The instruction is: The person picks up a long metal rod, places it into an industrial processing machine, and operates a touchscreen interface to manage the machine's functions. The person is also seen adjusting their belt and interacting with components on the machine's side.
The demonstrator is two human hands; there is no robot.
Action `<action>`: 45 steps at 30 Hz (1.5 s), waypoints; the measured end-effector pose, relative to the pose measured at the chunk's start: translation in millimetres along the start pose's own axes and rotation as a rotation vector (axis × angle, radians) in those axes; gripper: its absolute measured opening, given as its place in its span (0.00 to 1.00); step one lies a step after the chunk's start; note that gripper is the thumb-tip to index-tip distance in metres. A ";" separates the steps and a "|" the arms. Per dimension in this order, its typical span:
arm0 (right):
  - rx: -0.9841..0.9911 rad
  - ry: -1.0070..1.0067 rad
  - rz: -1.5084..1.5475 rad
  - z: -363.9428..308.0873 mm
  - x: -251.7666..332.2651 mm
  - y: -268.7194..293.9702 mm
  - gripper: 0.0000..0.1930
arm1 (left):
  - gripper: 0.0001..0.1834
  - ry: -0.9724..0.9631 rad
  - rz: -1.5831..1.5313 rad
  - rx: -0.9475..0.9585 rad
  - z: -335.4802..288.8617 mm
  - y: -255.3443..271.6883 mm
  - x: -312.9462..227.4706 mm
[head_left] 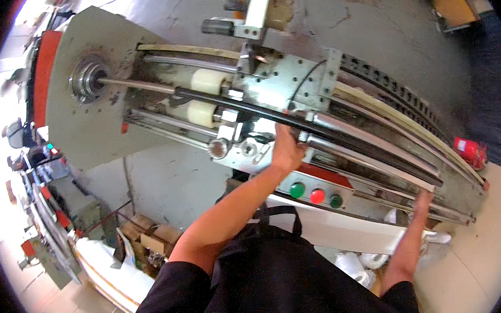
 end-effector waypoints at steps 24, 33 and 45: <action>0.167 0.149 0.308 -482.6 249.2 -262.6 0.14 | 0.57 -0.508 0.946 0.634 107.6 300.9 -81.3; 0.402 0.320 0.031 -477.7 328.3 -399.9 0.22 | 0.71 -0.739 1.004 0.505 99.3 289.1 -50.4; 0.417 1.187 -0.894 -501.8 402.3 -455.9 0.26 | 0.74 -0.704 0.817 0.546 103.6 302.7 -55.0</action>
Point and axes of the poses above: each hand's wrist, its own z-axis towards the middle knuckle, its own y-axis out of the back of the hand, x = y × z, the point moved 3 cm from there along z, towards the middle knuckle, and after that the axes turned 6 degrees about -z, right-handed, at the moved point
